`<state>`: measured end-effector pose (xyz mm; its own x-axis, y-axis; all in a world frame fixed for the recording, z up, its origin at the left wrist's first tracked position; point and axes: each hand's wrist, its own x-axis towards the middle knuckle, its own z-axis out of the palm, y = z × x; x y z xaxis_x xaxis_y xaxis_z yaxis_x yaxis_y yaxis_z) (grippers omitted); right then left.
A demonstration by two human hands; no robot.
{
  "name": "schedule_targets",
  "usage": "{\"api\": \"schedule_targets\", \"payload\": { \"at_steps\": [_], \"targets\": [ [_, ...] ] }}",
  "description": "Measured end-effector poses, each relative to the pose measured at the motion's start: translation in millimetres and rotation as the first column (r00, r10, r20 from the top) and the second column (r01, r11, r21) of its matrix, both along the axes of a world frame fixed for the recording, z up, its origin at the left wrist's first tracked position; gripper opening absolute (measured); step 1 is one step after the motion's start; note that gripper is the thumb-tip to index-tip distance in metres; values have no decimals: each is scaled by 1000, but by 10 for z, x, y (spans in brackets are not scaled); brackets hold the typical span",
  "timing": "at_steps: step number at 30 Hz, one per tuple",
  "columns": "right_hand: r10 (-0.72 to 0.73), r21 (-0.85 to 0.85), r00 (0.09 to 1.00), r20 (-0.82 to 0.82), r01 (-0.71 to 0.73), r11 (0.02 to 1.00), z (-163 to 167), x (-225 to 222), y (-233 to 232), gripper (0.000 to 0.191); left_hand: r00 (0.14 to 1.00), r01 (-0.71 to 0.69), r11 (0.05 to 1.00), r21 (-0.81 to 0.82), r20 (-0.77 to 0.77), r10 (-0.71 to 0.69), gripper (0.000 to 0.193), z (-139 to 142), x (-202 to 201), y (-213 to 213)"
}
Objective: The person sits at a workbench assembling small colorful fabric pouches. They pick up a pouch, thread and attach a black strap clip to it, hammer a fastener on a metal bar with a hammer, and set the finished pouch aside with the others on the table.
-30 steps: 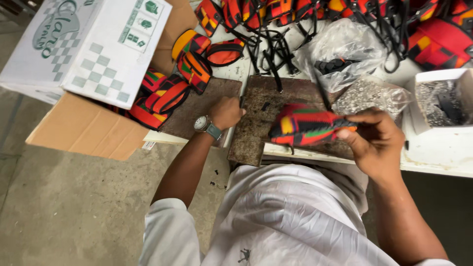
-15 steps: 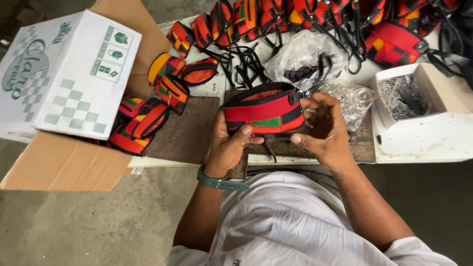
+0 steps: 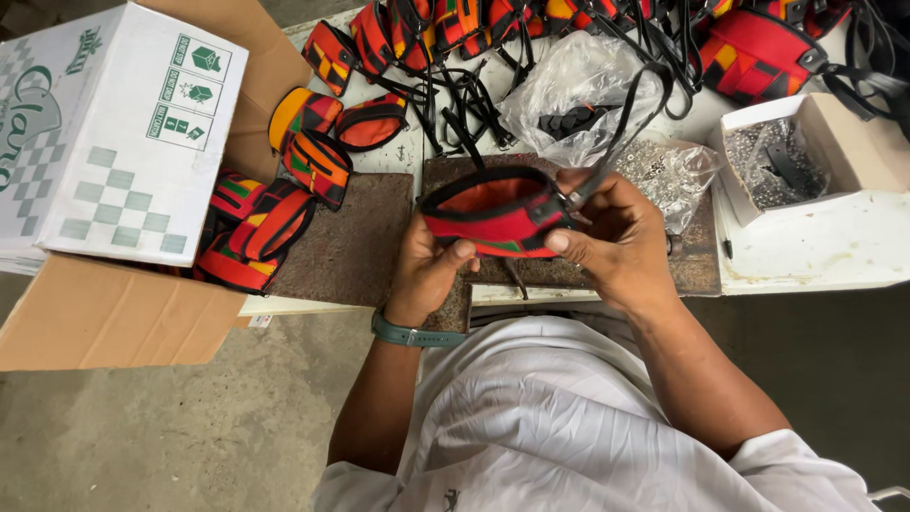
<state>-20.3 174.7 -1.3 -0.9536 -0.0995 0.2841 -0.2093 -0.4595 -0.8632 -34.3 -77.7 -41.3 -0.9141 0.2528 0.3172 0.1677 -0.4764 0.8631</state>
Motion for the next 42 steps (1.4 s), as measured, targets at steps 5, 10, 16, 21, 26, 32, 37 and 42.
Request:
{"api": "schedule_targets", "payload": {
  "at_steps": [5,10,16,21,26,32,37,42],
  "targets": [
    [-114,238,972,-204,163,957,32,17,91,42,740,-595,729,-339,-585,332,41,242,181,73],
    [-65,69,911,-407,102,992,44,37,155,42,415,-795,549,-258,-891,182,29,519,281,44],
    [-54,54,930,-365,79,995,172,102,211,43,327,-834,500,-233,-939,108,21,549,305,28],
    [-20,285,905,-425,155,946,278,119,248,31,317,-844,480,-238,-944,90,23,535,303,10],
    [-11,514,888,-460,277,812,160,29,373,31,510,-775,511,-372,-845,158,33,514,297,18],
    [-61,325,995,-84,85,942,-297,-222,326,26,910,-414,685,-600,-275,309,44,365,195,159],
    [22,-116,938,347,20,993,-405,-339,349,33,954,-298,857,-421,-155,255,57,245,32,187],
    [-72,226,989,133,40,973,-326,-281,350,39,981,-110,919,-379,109,162,71,210,-19,167]
  ]
}}
